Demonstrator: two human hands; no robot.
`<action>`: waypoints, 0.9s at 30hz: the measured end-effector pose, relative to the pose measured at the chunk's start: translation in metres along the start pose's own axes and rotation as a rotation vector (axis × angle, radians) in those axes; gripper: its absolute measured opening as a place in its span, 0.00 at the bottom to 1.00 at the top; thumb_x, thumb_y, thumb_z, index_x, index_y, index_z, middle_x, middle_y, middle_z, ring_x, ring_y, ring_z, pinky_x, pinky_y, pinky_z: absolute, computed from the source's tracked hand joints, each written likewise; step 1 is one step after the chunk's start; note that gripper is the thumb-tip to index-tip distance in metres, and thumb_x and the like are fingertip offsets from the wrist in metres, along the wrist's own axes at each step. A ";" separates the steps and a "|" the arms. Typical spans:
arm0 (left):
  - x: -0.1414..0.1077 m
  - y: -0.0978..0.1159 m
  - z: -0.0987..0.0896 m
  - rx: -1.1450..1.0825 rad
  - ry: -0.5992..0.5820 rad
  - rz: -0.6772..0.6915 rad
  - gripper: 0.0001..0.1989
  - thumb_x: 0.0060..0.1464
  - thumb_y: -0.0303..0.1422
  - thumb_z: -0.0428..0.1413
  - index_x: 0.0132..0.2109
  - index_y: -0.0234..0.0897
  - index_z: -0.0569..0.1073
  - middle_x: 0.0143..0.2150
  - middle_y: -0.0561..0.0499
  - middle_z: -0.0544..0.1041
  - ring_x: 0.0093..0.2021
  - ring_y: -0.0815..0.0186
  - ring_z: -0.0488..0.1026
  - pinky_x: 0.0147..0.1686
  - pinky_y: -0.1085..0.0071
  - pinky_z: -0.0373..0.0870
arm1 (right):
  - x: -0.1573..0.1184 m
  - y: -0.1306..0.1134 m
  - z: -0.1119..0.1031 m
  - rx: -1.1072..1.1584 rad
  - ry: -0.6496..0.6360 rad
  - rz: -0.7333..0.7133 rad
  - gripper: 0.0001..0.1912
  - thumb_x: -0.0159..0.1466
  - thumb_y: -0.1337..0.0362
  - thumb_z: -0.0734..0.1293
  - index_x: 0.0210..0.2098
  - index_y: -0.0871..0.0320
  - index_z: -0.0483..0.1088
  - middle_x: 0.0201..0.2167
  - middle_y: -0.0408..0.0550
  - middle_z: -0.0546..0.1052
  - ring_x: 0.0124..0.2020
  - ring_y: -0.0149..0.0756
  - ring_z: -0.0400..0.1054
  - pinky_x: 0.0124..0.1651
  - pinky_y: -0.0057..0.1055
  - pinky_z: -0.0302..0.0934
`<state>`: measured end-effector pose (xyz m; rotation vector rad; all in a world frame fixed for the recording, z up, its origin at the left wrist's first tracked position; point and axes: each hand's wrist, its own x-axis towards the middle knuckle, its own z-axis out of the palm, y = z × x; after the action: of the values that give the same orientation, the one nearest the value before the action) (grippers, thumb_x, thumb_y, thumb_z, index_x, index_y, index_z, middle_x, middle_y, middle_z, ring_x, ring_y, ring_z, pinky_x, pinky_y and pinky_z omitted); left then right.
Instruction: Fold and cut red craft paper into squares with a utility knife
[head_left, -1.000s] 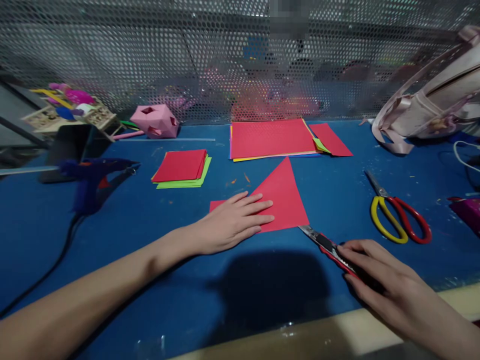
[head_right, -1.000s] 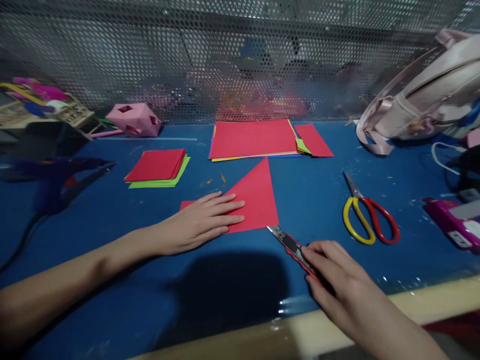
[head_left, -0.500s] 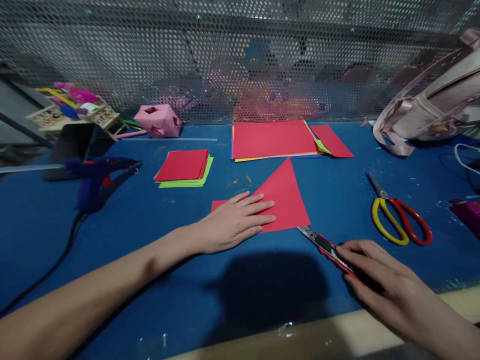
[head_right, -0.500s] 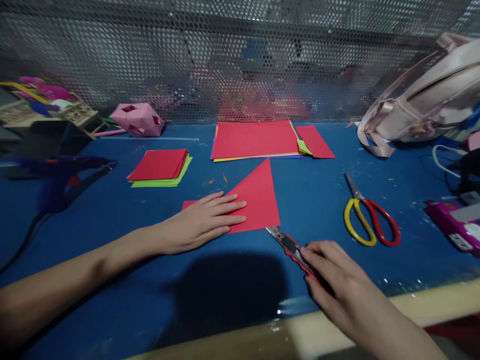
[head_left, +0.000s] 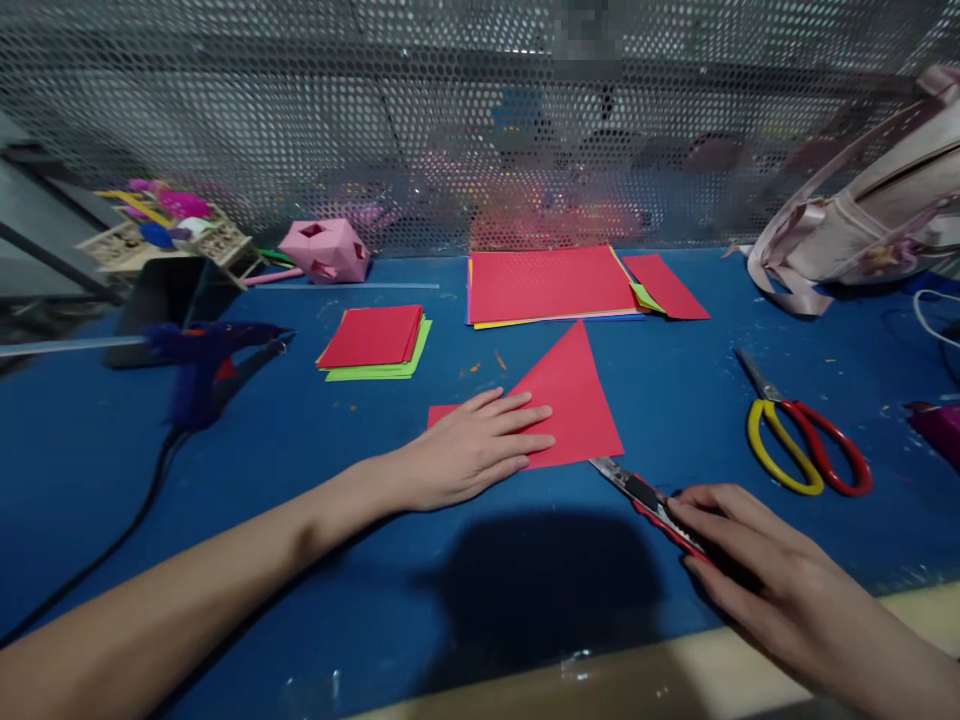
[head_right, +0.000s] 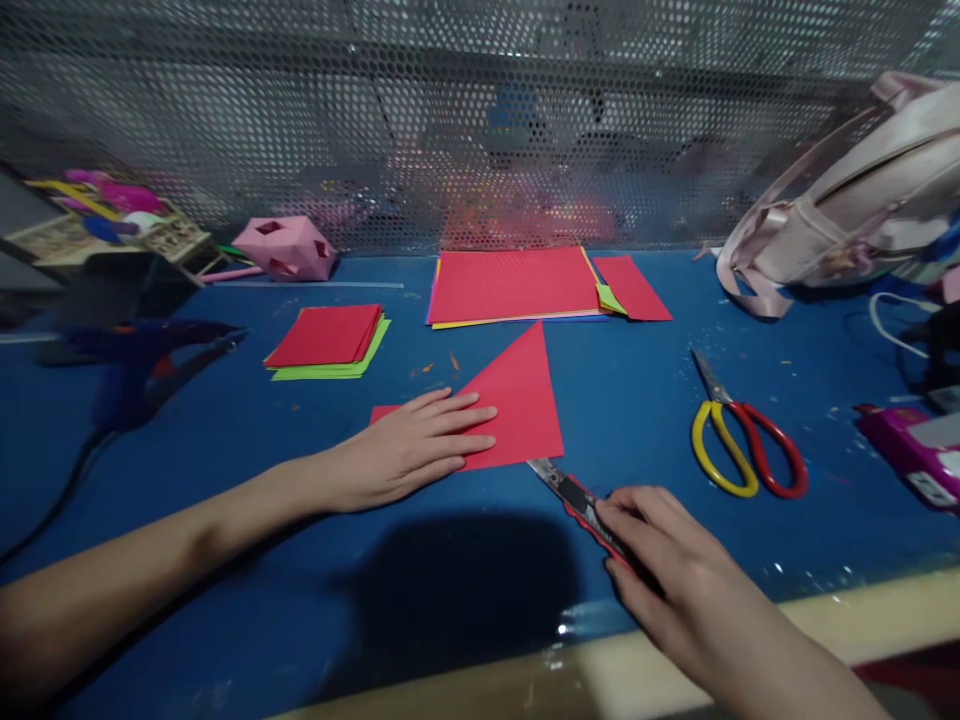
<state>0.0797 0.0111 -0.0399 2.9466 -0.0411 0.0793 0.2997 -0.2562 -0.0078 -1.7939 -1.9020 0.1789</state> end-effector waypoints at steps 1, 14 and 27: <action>0.000 0.000 0.000 0.000 0.000 0.001 0.22 0.70 0.39 0.38 0.65 0.46 0.64 0.70 0.51 0.56 0.71 0.58 0.49 0.68 0.51 0.44 | 0.000 0.001 0.000 0.003 0.003 -0.004 0.16 0.65 0.67 0.63 0.52 0.57 0.73 0.44 0.53 0.77 0.45 0.36 0.74 0.44 0.25 0.71; 0.000 0.000 0.001 0.005 0.014 0.003 0.21 0.70 0.39 0.39 0.65 0.46 0.64 0.70 0.50 0.56 0.71 0.58 0.49 0.68 0.50 0.44 | 0.000 0.000 0.002 -0.007 0.004 -0.008 0.16 0.64 0.67 0.63 0.51 0.57 0.74 0.44 0.54 0.77 0.45 0.37 0.75 0.44 0.26 0.71; 0.001 0.001 -0.002 -0.042 -0.005 -0.021 0.21 0.70 0.39 0.39 0.65 0.47 0.63 0.70 0.51 0.57 0.71 0.59 0.49 0.68 0.51 0.43 | 0.003 -0.002 0.003 0.006 -0.020 -0.014 0.18 0.65 0.68 0.63 0.53 0.56 0.72 0.45 0.53 0.77 0.46 0.36 0.74 0.45 0.27 0.71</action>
<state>0.0810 0.0108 -0.0376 2.9045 -0.0128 0.0672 0.2966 -0.2529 -0.0092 -1.7810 -1.9254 0.1980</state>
